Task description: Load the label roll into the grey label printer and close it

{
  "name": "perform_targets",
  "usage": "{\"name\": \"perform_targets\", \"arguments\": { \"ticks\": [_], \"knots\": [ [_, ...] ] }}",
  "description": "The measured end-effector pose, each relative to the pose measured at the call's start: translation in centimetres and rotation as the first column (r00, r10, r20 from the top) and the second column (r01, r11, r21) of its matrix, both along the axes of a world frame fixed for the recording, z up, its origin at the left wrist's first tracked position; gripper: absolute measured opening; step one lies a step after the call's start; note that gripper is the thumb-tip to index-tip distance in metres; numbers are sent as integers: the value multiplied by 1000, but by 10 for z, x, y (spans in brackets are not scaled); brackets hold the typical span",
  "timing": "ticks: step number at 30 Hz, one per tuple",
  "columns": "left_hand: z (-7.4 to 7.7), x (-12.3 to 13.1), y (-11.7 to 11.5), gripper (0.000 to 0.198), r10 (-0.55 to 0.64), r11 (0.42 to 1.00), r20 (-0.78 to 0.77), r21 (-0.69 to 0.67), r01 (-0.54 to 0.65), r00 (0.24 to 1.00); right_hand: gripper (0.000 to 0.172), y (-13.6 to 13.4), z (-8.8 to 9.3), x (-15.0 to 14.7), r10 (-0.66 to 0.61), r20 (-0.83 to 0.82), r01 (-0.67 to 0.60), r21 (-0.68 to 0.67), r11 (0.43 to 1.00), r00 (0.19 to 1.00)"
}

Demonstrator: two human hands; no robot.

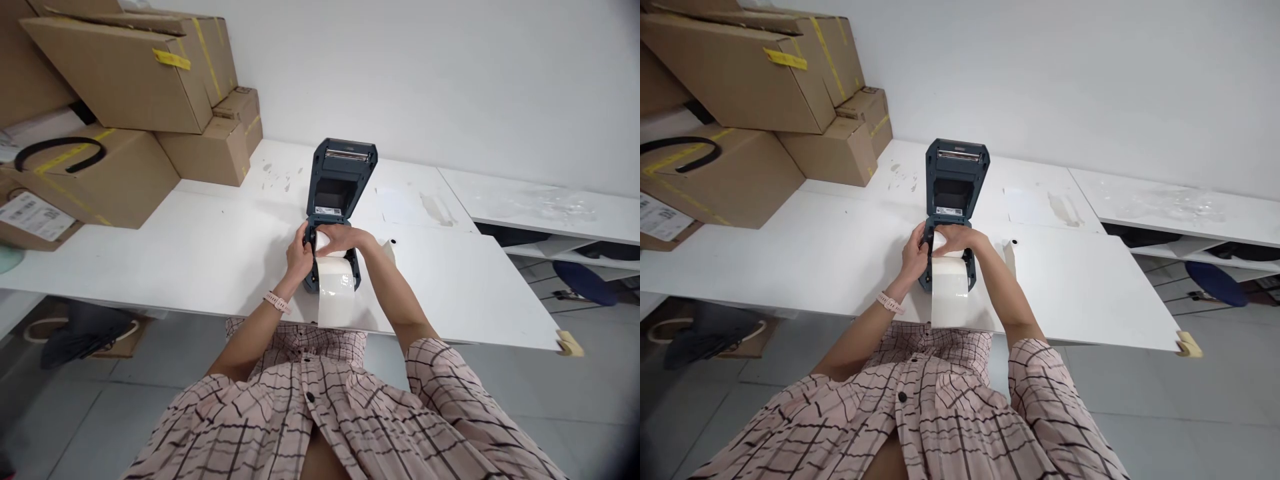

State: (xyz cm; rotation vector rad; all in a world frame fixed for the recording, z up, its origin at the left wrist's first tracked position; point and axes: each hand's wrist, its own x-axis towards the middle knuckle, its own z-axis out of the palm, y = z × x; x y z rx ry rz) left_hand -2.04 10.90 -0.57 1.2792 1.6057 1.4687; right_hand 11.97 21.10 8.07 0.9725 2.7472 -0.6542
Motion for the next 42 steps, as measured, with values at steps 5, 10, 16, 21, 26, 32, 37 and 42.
{"name": "perform_targets", "arguments": {
  "ticks": [5, 10, 16, 21, 26, 32, 37, 42],
  "knots": [
    [1, 0, -1, 61, 5, 1000, 8, 24, -6, 1000, 68, -20, -15, 14, -12, -159, 33, 133, 991, 987],
    [2, 1, -4, 56, 6, 1000, 7, 7, -6, 1000, 55, -105, -33, 50, 48, -355, 42, 240, 970, 934],
    [1, -2, 0, 47, -12, 1000, 33, -8, 13, 999, 57, -168, -59, 55, -85, -437, 222, 274, 936, 896],
    [7, 3, -17, 46, -34, 997, 90, -64, 40, 995, 55, -167, -62, 48, -135, -475, 288, 264, 921, 870],
    [11, 16, -61, 64, -129, 979, 176, -132, 153, 976, 60, -165, -57, 52, -142, -524, 287, 206, 935, 840],
    [9, 17, -69, 60, -130, 977, 231, -134, 164, 964, 49, -167, -59, 50, -210, -555, 353, 163, 921, 805],
    [4, 14, -65, 56, -141, 980, 184, -110, 163, 973, 53, -177, -69, 33, -271, -520, 449, 253, 857, 810],
    [1, 12, -65, 55, -166, 978, 170, -97, 184, 971, 55, -176, -68, 28, -269, -479, 446, 304, 842, 836]
  ]
}}
